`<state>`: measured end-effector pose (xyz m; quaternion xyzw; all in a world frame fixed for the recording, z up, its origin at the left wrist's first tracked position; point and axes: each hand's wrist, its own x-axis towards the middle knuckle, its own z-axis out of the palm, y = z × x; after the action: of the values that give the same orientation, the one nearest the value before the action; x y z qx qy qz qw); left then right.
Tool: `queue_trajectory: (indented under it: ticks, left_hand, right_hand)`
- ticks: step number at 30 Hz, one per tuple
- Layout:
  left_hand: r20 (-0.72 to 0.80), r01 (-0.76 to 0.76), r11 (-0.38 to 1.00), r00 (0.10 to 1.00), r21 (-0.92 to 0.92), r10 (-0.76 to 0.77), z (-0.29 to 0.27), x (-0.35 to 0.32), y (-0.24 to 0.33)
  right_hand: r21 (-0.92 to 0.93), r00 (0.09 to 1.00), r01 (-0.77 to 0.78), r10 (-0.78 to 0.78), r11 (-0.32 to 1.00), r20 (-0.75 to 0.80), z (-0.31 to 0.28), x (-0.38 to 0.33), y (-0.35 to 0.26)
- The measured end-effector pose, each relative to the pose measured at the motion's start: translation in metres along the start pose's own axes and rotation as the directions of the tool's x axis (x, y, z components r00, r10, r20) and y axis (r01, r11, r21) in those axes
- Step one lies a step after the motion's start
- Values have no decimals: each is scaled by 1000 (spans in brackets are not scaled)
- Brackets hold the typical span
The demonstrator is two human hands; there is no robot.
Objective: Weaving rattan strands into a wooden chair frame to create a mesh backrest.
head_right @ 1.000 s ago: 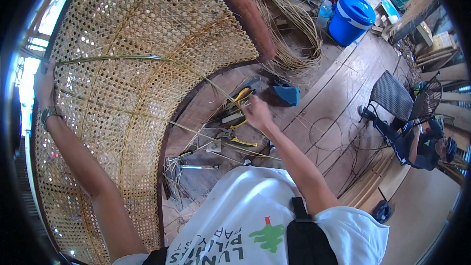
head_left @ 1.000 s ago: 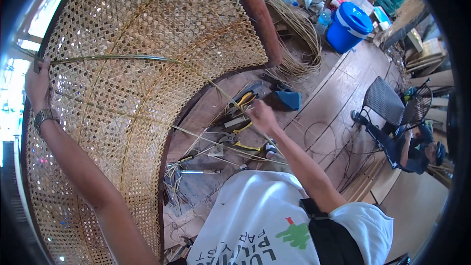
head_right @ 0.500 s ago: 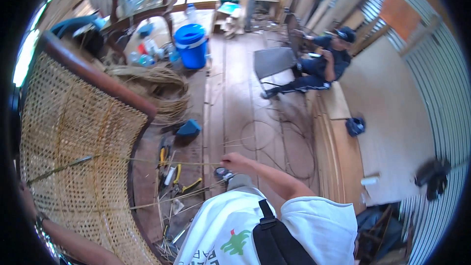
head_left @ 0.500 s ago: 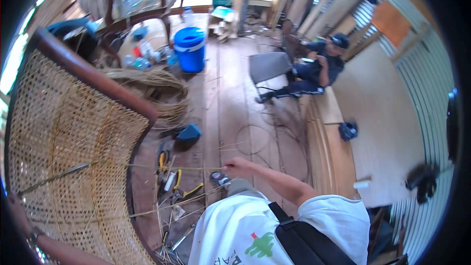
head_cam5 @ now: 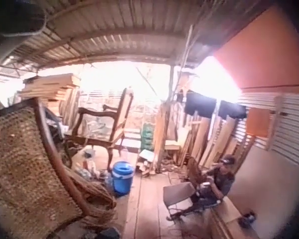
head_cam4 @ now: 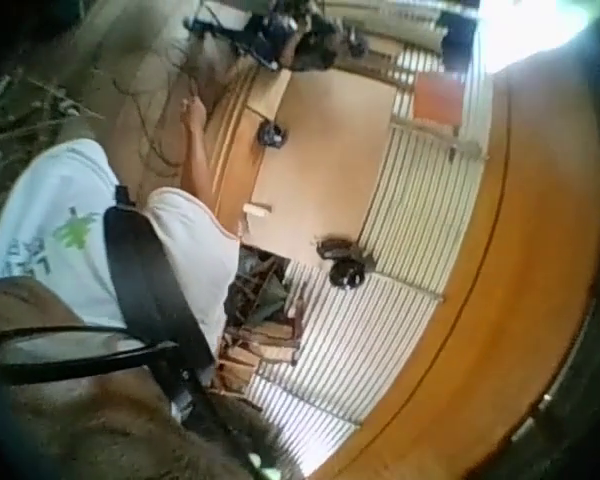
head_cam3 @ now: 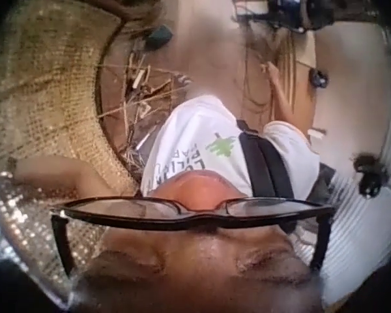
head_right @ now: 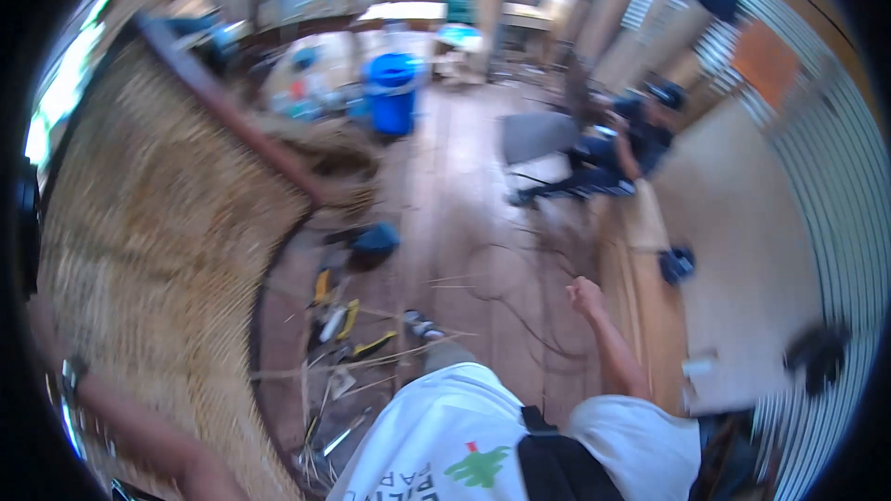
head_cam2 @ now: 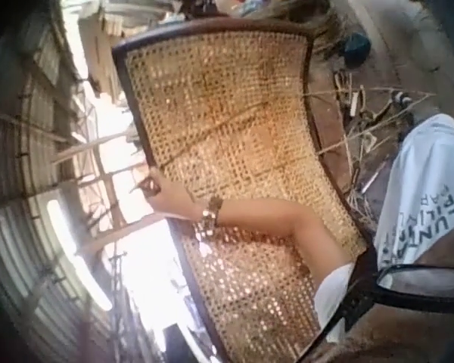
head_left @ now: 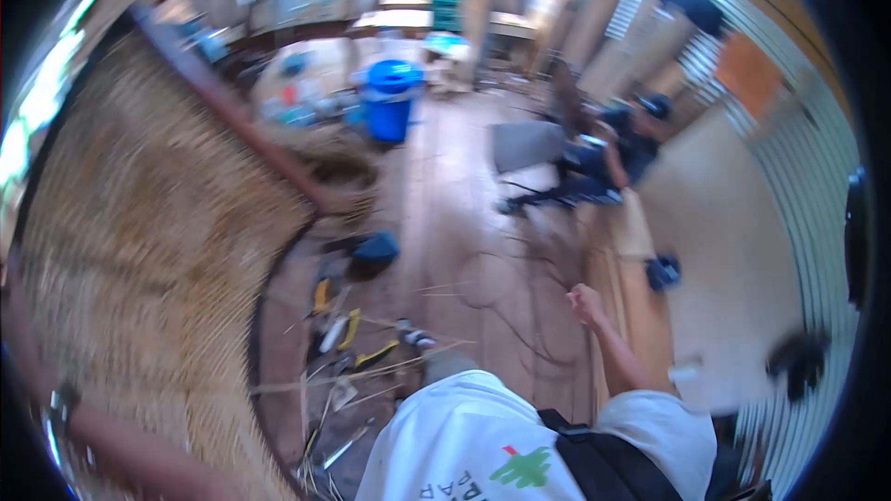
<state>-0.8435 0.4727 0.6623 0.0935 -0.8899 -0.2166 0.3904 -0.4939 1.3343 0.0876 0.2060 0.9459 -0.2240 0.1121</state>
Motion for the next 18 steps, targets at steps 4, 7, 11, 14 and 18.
queue_trajectory:
  ticks: [4, 7, 11, 14, 18]
  left_hand:
    - [1, -175, 976, 984, -126, 177, -45, 62, 33]
    - [-13, -381, 923, 924, 51, 382, -48, 53, 97]
    - [-48, -273, 948, 958, 166, 284, -77, 29, 173]
    - [-64, -222, 969, 971, 108, 230, -66, 19, 192]
    - [-84, -166, 986, 982, 24, 168, -53, 4, 214]
  right_hand:
    - [341, 864, 498, -491, 797, -113, -40, 152, -246]
    - [604, 727, 632, -642, 485, -245, -77, 219, -474]
    - [760, 445, 649, -826, 32, -346, -131, 163, -722]
    - [840, 215, 469, -888, -272, -408, -162, 117, -825]
    - [877, -85, 202, -900, -436, -428, -190, 93, -866]
